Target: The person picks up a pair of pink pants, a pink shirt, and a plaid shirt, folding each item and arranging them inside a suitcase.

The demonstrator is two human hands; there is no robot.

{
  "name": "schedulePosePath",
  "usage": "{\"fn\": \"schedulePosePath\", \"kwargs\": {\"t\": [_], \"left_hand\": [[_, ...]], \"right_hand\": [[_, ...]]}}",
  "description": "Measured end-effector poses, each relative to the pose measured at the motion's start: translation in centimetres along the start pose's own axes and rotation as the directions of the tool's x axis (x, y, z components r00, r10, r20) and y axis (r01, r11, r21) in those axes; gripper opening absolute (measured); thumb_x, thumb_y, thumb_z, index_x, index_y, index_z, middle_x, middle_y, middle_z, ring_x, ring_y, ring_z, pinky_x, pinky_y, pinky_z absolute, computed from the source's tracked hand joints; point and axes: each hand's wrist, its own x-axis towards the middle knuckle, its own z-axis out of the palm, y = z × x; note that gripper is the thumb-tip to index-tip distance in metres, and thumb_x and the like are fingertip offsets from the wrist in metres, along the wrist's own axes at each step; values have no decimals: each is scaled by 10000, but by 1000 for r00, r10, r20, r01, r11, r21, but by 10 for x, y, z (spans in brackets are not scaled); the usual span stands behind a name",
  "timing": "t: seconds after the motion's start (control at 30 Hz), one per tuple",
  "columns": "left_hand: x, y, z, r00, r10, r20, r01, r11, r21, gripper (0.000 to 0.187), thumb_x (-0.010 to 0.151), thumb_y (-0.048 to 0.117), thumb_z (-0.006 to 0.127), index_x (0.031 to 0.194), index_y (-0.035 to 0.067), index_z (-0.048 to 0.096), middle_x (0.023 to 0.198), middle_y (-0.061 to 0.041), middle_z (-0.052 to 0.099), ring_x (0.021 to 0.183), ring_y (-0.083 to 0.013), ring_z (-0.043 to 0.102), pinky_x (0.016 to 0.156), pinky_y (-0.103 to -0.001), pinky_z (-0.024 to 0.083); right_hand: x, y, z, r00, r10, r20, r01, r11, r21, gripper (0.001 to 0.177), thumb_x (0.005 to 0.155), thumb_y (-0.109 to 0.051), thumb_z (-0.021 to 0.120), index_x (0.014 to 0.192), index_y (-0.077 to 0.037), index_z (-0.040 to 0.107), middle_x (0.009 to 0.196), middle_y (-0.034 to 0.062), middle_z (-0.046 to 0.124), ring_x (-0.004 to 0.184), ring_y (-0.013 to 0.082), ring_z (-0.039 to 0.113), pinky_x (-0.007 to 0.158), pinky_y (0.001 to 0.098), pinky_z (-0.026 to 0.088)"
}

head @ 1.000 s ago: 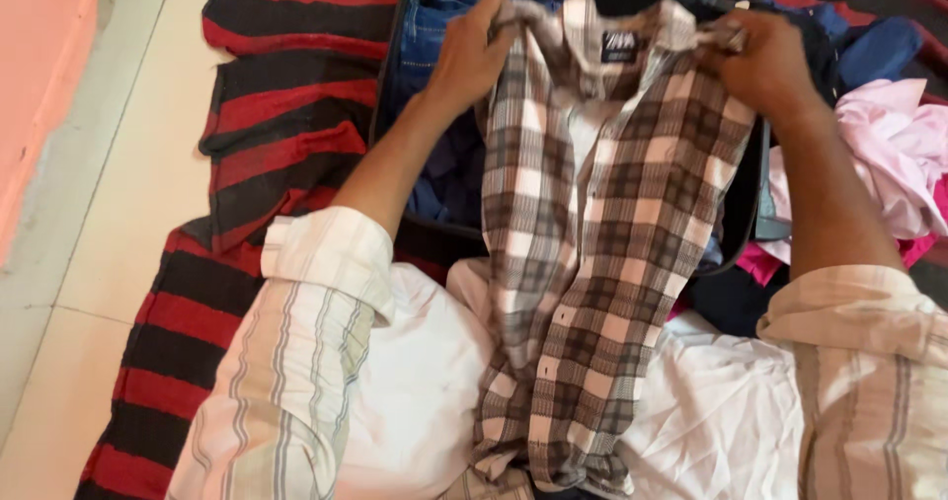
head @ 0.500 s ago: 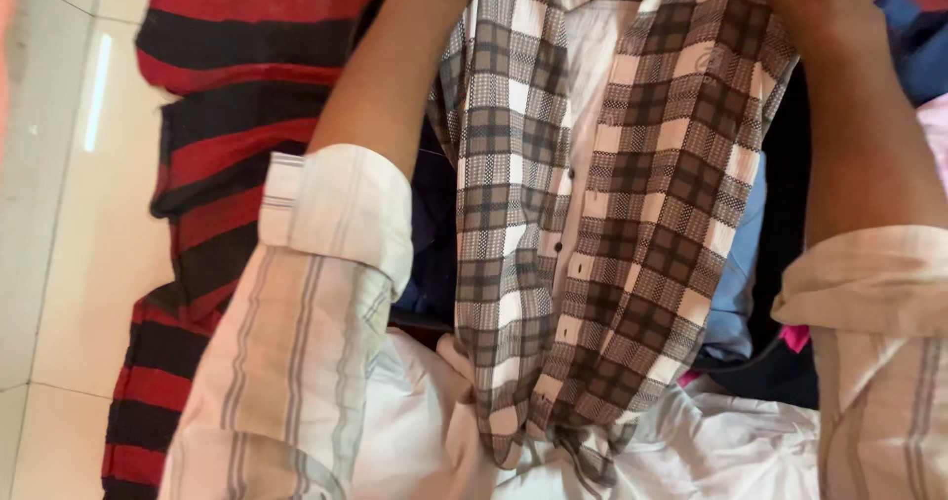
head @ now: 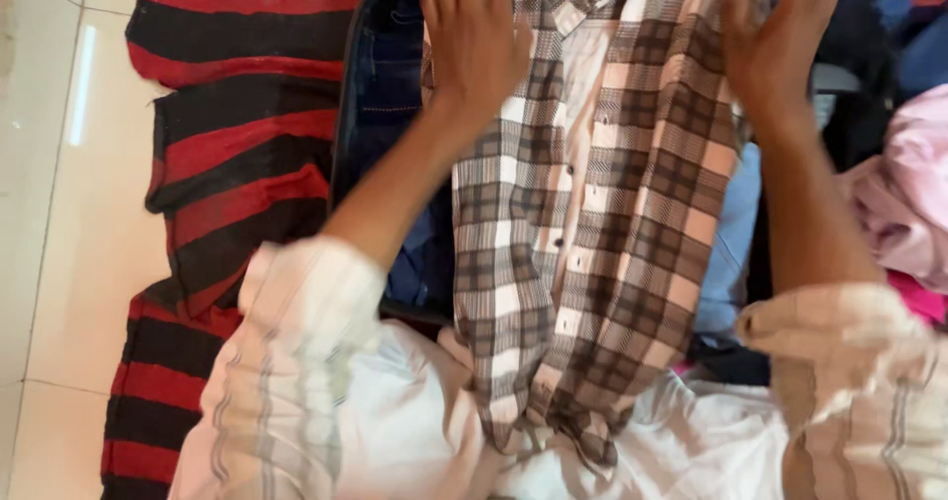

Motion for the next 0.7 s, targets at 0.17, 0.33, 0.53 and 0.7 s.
{"fn": "schedulePosePath", "kwargs": {"t": [0.17,0.33,0.53,0.7], "left_hand": [[-155,144,-172,849,-220,481,465,744,-480,92,907,211,684,869,130,704,725,-91,722,572,-311,689,527,-427,545],[-242,225,-246,626,-345,700,689,665,-288,309,845,275,777,973,21,657,852,-202,697,771,-405,680,691,-492,543],[-275,237,-234,575,-467,672,737,652,-177,584,819,311,796,1191,-49,525,1076,-281,615,954,-467,618,812,-530,512],[-299,245,-224,526,-491,694,752,650,-110,433,798,308,825,1078,78,588,1112,-212,589,1056,-399,590,856,-504,499]], "right_hand": [[-70,-133,-151,746,615,256,-665,707,239,143,1154,-132,694,1225,-18,644,1010,91,651,872,158,611,765,307,486],[-187,-244,-228,436,845,310,-833,249,493,100,1132,-108,557,1139,-11,579,925,37,633,770,92,602,703,242,522],[-263,-291,-233,448,772,451,-892,349,287,328,970,-110,628,1250,31,531,1060,44,657,843,110,635,711,255,522],[-283,-290,-226,149,742,653,-950,-76,303,214,1081,-200,602,990,-14,659,786,26,623,689,103,529,613,276,429]]}}
